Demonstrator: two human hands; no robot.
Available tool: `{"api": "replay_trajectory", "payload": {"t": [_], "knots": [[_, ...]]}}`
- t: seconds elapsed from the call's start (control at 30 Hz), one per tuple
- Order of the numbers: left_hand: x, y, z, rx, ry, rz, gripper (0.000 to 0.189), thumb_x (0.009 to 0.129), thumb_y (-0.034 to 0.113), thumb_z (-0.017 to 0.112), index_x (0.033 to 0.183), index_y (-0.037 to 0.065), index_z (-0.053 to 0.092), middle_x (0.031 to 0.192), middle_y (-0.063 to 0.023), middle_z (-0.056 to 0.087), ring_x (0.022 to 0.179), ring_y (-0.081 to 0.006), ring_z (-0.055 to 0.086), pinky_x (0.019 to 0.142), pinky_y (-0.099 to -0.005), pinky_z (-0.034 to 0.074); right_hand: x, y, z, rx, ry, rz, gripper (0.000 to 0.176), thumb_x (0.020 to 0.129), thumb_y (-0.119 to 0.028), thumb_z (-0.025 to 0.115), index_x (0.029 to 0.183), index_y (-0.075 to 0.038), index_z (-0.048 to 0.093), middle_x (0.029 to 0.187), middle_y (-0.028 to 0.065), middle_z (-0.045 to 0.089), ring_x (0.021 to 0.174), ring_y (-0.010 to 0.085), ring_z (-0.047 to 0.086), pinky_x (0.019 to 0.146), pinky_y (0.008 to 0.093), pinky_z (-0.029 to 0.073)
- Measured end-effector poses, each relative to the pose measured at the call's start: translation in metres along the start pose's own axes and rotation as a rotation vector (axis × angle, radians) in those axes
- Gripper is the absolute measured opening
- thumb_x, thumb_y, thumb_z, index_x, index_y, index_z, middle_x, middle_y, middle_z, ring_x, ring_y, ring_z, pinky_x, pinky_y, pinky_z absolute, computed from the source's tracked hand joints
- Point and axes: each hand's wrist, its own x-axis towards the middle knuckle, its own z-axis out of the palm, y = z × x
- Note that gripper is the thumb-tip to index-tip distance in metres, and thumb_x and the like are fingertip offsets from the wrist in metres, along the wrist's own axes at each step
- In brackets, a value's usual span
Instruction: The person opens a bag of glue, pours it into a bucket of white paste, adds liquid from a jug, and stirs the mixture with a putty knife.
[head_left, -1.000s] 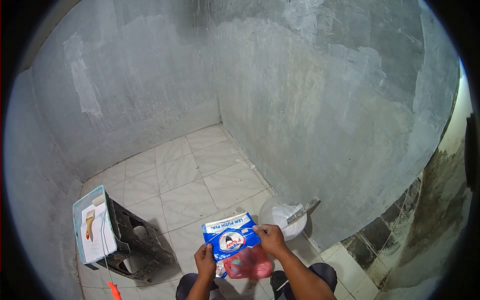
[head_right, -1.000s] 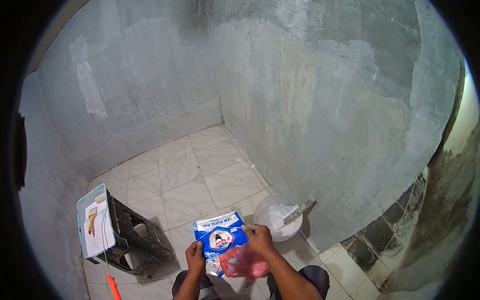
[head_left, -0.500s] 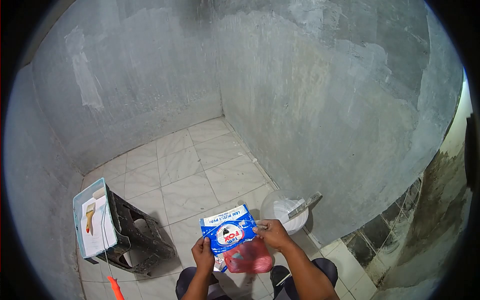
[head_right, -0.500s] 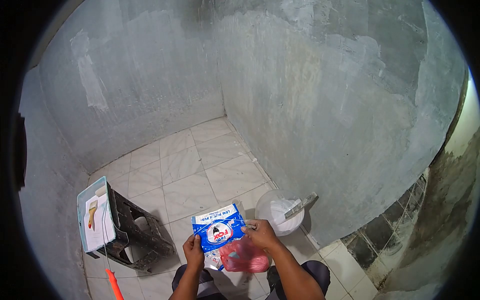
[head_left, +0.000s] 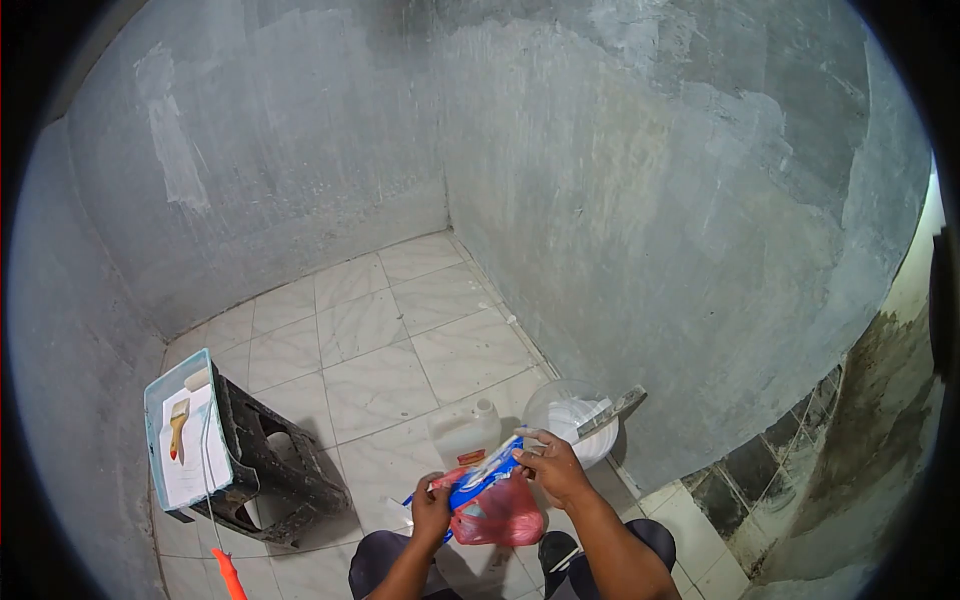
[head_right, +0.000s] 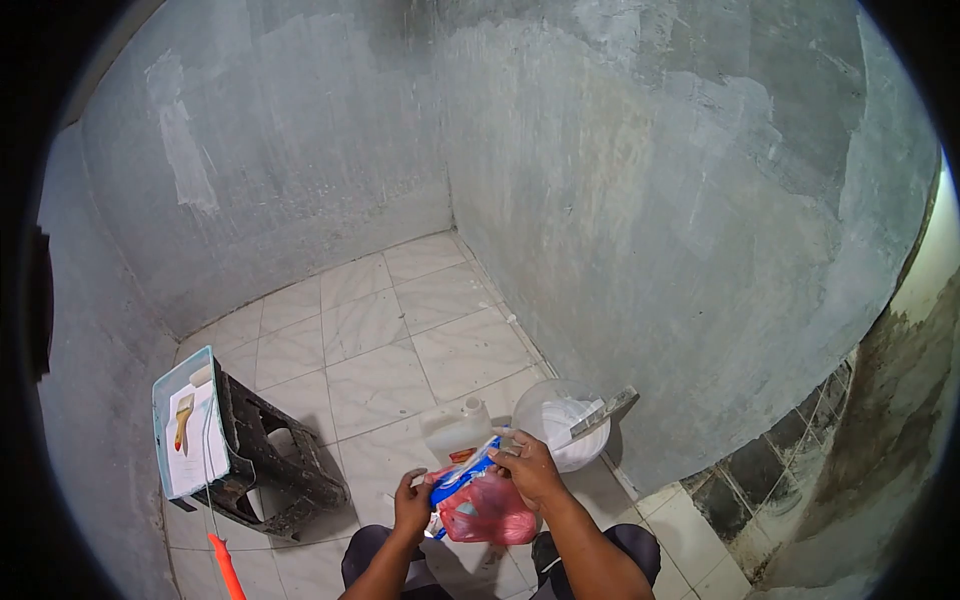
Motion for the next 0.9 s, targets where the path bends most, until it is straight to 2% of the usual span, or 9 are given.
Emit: {"api": "replay_trajectory", "payload": {"t": [0.03,0.07,0.13,0.17,0.2,0.3,0.43,0.83,0.9], "knots": [[0.002,-0.014,0.004,-0.082,-0.014,0.008,0.030,0.101,0.025,0.063,0.123,0.006,0.060,0.091,-0.0068,0.067,0.072,-0.0109,0.060,0.064,-0.0269,0.050,0.003,0.003,-0.003,0.001,0.001,0.000,0.035,0.092,-0.002,0.069,0.126,0.001,0.060,0.088,0.0065,0.067,0.070,0.0118,0.062,0.063,0.0237,0.047],[0.000,-0.028,0.003,-0.080,-0.015,0.005,0.030,0.101,0.025,0.063,0.123,0.006,0.060,0.091,-0.0068,0.067,0.072,-0.0109,0.060,0.064,-0.0269,0.050,0.006,0.010,-0.007,-0.001,0.011,0.028,0.031,0.092,-0.001,0.068,0.123,0.002,0.061,0.089,0.0075,0.067,0.070,0.0122,0.062,0.063,0.0240,0.048],[-0.011,-0.027,0.011,0.104,-0.058,0.172,0.026,0.101,0.023,0.061,0.116,0.001,0.062,0.095,-0.0101,0.067,0.082,-0.0153,0.065,0.073,-0.0307,0.052,0.009,0.018,-0.011,-0.003,0.027,0.060,0.027,0.092,0.000,0.067,0.119,0.002,0.062,0.091,0.0086,0.067,0.070,0.0126,0.062,0.063,0.0242,0.048],[-0.022,-0.020,0.017,0.269,0.070,0.251,0.022,0.098,0.021,0.063,0.107,0.001,0.067,0.099,-0.0124,0.068,0.091,-0.0234,0.066,0.082,-0.0369,0.052,0.009,0.020,-0.011,-0.002,0.026,0.042,0.023,0.092,-0.002,0.068,0.114,0.002,0.063,0.090,0.0077,0.068,0.070,0.0125,0.064,0.063,0.0235,0.050],[-0.029,-0.010,0.020,0.267,0.074,0.246,0.022,0.098,0.021,0.063,0.107,0.001,0.067,0.099,-0.0124,0.068,0.091,-0.0234,0.066,0.082,-0.0369,0.052,0.010,0.022,-0.011,-0.004,0.023,0.024,0.019,0.092,-0.003,0.070,0.109,0.002,0.064,0.088,0.0068,0.069,0.071,0.0124,0.065,0.064,0.0229,0.051],[-0.035,0.003,0.026,0.396,0.139,0.714,0.017,0.085,0.015,0.074,0.099,0.004,0.072,0.099,-0.0153,0.067,0.095,-0.0339,0.064,0.085,-0.0418,0.049,0.009,0.024,-0.011,0.016,0.013,0.024,0.016,0.092,-0.004,0.070,0.105,0.003,0.064,0.089,0.0083,0.069,0.072,0.0132,0.066,0.065,0.0240,0.053],[-0.038,0.014,0.032,0.565,0.111,0.844,0.016,0.081,0.014,0.077,0.095,0.007,0.073,0.096,-0.0079,0.069,0.090,-0.0270,0.064,0.080,-0.0400,0.041,0.008,0.027,-0.009,0.007,0.026,0.045,0.016,0.092,-0.004,0.070,0.105,0.004,0.064,0.090,0.0101,0.070,0.074,0.0142,0.068,0.067,0.0251,0.054],[-0.029,0.033,0.028,0.646,0.143,0.971,0.012,0.081,0.012,0.076,0.091,0.008,0.074,0.089,-0.0051,0.070,0.087,-0.0237,0.063,0.079,-0.0378,0.039,0.004,0.025,-0.003,0.054,0.001,0.069,0.019,0.092,0.000,0.068,0.108,0.007,0.062,0.091,0.0134,0.070,0.077,0.0183,0.069,0.071,0.0276,0.056],[-0.027,0.031,0.027,0.657,0.135,0.970,0.011,0.081,0.012,0.076,0.091,0.008,0.074,0.089,-0.0052,0.070,0.086,-0.0239,0.063,0.079,-0.0379,0.039,0.003,0.022,-0.003,0.147,-0.013,0.130,0.020,0.090,0.003,0.066,0.109,0.008,0.062,0.090,0.0137,0.070,0.077,0.0202,0.070,0.073,0.0290,0.057]]}}
